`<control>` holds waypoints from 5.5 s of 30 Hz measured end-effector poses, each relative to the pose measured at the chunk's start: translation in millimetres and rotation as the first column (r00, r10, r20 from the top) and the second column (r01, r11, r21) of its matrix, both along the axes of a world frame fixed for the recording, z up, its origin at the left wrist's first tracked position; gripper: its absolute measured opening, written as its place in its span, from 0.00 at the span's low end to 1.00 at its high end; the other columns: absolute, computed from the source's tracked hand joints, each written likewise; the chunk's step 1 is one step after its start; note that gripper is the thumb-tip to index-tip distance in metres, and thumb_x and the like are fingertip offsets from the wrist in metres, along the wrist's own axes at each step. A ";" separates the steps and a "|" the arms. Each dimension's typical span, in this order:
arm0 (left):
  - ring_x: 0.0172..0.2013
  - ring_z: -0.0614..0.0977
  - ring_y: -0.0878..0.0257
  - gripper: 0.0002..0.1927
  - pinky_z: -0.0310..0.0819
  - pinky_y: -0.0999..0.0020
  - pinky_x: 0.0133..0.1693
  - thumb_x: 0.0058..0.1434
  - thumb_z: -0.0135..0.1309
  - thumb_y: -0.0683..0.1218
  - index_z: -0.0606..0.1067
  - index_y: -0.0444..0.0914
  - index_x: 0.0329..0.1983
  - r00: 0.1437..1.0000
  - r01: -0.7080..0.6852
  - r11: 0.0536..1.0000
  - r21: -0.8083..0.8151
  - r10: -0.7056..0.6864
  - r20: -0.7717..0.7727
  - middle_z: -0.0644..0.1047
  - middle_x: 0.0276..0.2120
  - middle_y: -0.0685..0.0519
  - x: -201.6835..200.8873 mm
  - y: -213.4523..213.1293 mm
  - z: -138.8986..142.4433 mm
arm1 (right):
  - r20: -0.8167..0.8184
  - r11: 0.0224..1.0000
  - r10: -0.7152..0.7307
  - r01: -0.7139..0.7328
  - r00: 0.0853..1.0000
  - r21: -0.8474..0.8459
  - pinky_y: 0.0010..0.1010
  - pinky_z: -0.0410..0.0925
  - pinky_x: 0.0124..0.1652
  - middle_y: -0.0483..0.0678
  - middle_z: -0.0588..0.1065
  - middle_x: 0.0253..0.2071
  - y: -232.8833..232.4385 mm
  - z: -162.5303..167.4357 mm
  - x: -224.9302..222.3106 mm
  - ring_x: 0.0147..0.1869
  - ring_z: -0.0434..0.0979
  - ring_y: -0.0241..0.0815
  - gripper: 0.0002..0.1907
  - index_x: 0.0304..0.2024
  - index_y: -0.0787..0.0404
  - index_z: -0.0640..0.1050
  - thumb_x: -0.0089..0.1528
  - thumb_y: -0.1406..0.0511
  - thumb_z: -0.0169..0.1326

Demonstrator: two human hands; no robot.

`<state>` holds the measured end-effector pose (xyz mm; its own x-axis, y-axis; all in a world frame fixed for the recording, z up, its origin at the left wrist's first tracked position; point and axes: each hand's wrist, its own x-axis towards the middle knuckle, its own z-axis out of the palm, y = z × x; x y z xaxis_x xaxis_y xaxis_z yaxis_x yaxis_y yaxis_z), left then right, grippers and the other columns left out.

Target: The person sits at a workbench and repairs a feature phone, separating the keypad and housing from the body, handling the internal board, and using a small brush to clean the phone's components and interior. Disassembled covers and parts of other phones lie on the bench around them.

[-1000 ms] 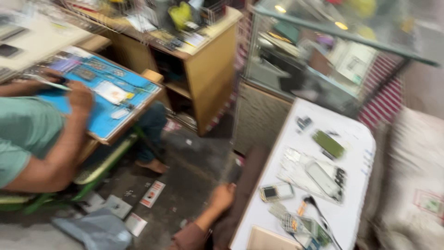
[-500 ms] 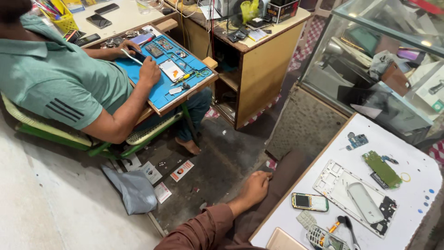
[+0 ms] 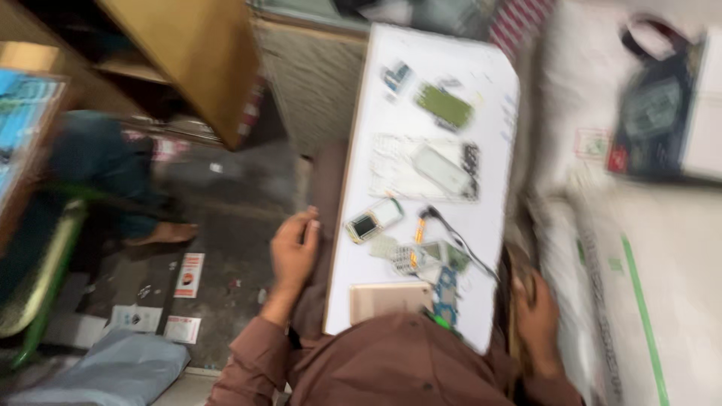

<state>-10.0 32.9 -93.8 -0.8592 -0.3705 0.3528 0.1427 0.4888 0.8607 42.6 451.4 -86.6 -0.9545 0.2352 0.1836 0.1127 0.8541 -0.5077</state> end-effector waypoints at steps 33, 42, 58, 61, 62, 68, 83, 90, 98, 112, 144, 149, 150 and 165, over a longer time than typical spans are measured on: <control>0.57 0.75 0.52 0.30 0.62 0.53 0.59 0.60 0.67 0.46 0.69 0.37 0.63 0.952 0.293 0.817 -0.496 -0.297 0.072 0.75 0.55 0.48 8.1 48.3 19.7 | -0.189 0.816 0.578 -0.569 0.794 0.102 0.38 0.63 0.52 0.45 0.76 0.47 -123.6 51.8 -38.5 0.52 0.75 0.44 0.14 0.51 0.59 0.79 0.62 0.68 0.62; 0.53 0.76 0.53 0.35 0.62 0.56 0.57 0.58 0.67 0.41 0.66 0.38 0.67 0.957 0.256 0.884 -0.391 -0.289 -0.026 0.74 0.58 0.47 2.0 46.1 2.6 | -0.078 0.787 0.611 -0.593 0.788 0.171 0.42 0.57 0.54 0.47 0.73 0.43 -158.7 62.9 -47.0 0.49 0.71 0.44 0.16 0.53 0.58 0.80 0.63 0.62 0.59; 0.56 0.77 0.54 0.36 0.62 0.56 0.55 0.60 0.65 0.40 0.62 0.36 0.69 0.946 0.276 0.900 -0.337 -0.317 -0.070 0.75 0.59 0.48 -2.9 46.9 2.3 | -0.096 0.762 0.645 -0.630 0.758 0.151 0.38 0.60 0.51 0.45 0.73 0.37 -157.7 63.8 -61.5 0.46 0.73 0.44 0.05 0.38 0.59 0.79 0.64 0.64 0.58; 0.55 0.76 0.53 0.35 0.63 0.56 0.55 0.60 0.65 0.40 0.63 0.37 0.68 0.951 0.273 0.905 -0.327 -0.305 -0.052 0.75 0.59 0.47 -3.4 47.4 2.7 | -0.128 0.764 0.645 -0.635 0.753 0.111 0.38 0.60 0.49 0.45 0.74 0.37 -158.0 66.6 -62.4 0.45 0.73 0.44 0.05 0.37 0.59 0.79 0.62 0.64 0.60; 0.54 0.76 0.53 0.35 0.63 0.56 0.55 0.60 0.65 0.40 0.64 0.37 0.68 0.954 0.267 0.909 -0.320 -0.297 -0.046 0.75 0.58 0.47 -3.7 47.8 2.9 | -0.131 0.769 0.639 -0.629 0.758 0.114 0.38 0.60 0.49 0.45 0.74 0.36 -158.6 67.3 -62.5 0.45 0.73 0.44 0.06 0.37 0.59 0.79 0.61 0.64 0.61; 0.54 0.77 0.51 0.35 0.63 0.55 0.56 0.58 0.65 0.40 0.64 0.38 0.67 0.955 0.252 0.914 -0.316 -0.288 -0.071 0.75 0.57 0.46 -6.6 50.1 3.3 | -0.119 0.799 0.602 -0.592 0.790 0.108 0.40 0.63 0.43 0.46 0.73 0.34 -162.4 61.2 -64.4 0.43 0.74 0.46 0.11 0.43 0.60 0.82 0.58 0.65 0.62; 0.52 0.78 0.49 0.37 0.65 0.54 0.55 0.55 0.65 0.38 0.63 0.36 0.67 0.954 0.249 0.929 -0.273 -0.284 -0.097 0.77 0.55 0.47 -15.2 58.1 10.4 | 0.162 0.898 0.439 -0.440 0.884 -0.031 0.44 0.70 0.36 0.49 0.74 0.31 -170.4 65.5 -85.7 0.35 0.76 0.53 0.09 0.33 0.57 0.79 0.58 0.59 0.62; 0.54 0.75 0.43 0.35 0.68 0.52 0.54 0.56 0.65 0.37 0.65 0.36 0.66 0.955 0.240 0.928 -0.284 -0.279 -0.103 0.75 0.56 0.44 -16.4 56.0 24.6 | 0.181 0.896 0.440 -0.444 0.879 -0.021 0.44 0.70 0.38 0.51 0.76 0.30 -176.1 75.2 -95.1 0.36 0.78 0.54 0.10 0.32 0.56 0.80 0.57 0.57 0.60; 0.53 0.74 0.44 0.38 0.68 0.52 0.53 0.54 0.65 0.37 0.63 0.36 0.67 0.957 0.267 0.939 -0.215 -0.284 -0.051 0.74 0.55 0.46 -14.3 52.8 50.2 | 0.359 0.928 0.335 -0.371 0.871 0.033 0.42 0.71 0.41 0.50 0.77 0.31 -184.3 84.5 -97.9 0.39 0.79 0.52 0.18 0.31 0.56 0.81 0.60 0.50 0.58; 0.54 0.76 0.47 0.36 0.67 0.53 0.54 0.55 0.64 0.38 0.64 0.36 0.66 0.954 0.261 0.930 -0.260 -0.290 -0.079 0.75 0.55 0.45 -15.1 49.4 50.9 | 0.274 0.904 0.418 -0.428 0.866 -0.025 0.38 0.73 0.41 0.48 0.77 0.36 -181.9 69.5 -91.5 0.41 0.81 0.46 0.10 0.44 0.53 0.80 0.59 0.63 0.59; 0.47 0.80 0.59 0.28 0.78 0.67 0.48 0.57 0.68 0.37 0.72 0.37 0.60 0.831 0.548 0.827 0.131 -0.519 -0.200 0.74 0.55 0.45 -95.6 109.2 25.3 | -0.453 -0.154 0.153 -0.432 0.878 -0.889 0.37 0.73 0.41 0.54 0.76 0.43 -65.9 19.4 -91.4 0.42 0.78 0.44 0.12 0.53 0.66 0.76 0.73 0.63 0.55; 0.48 0.81 0.58 0.28 0.79 0.67 0.48 0.57 0.68 0.39 0.71 0.37 0.60 0.835 0.537 0.840 0.080 -0.516 -0.194 0.74 0.55 0.46 -92.3 109.5 24.1 | -0.414 0.347 0.195 -0.458 0.889 -0.818 0.32 0.74 0.46 0.55 0.79 0.42 -74.6 23.1 -116.7 0.43 0.79 0.40 0.14 0.52 0.71 0.76 0.73 0.64 0.51; 0.48 0.81 0.58 0.27 0.78 0.67 0.48 0.57 0.67 0.39 0.71 0.37 0.59 0.836 0.539 0.838 0.084 -0.520 -0.176 0.74 0.55 0.46 -92.5 109.9 24.2 | -0.381 0.374 0.197 -0.429 0.903 -0.823 0.31 0.74 0.45 0.55 0.79 0.42 -77.2 23.9 -119.5 0.42 0.79 0.40 0.15 0.52 0.71 0.76 0.72 0.64 0.51; 0.44 0.79 0.67 0.23 0.77 0.75 0.40 0.67 0.56 0.37 0.65 0.33 0.63 0.882 0.467 0.807 0.362 -0.455 -0.122 0.73 0.57 0.48 -94.3 112.5 17.9 | -0.283 0.330 0.284 -0.370 0.916 -0.868 0.27 0.73 0.45 0.54 0.80 0.42 -83.1 33.2 -122.8 0.42 0.79 0.37 0.17 0.52 0.71 0.78 0.72 0.61 0.52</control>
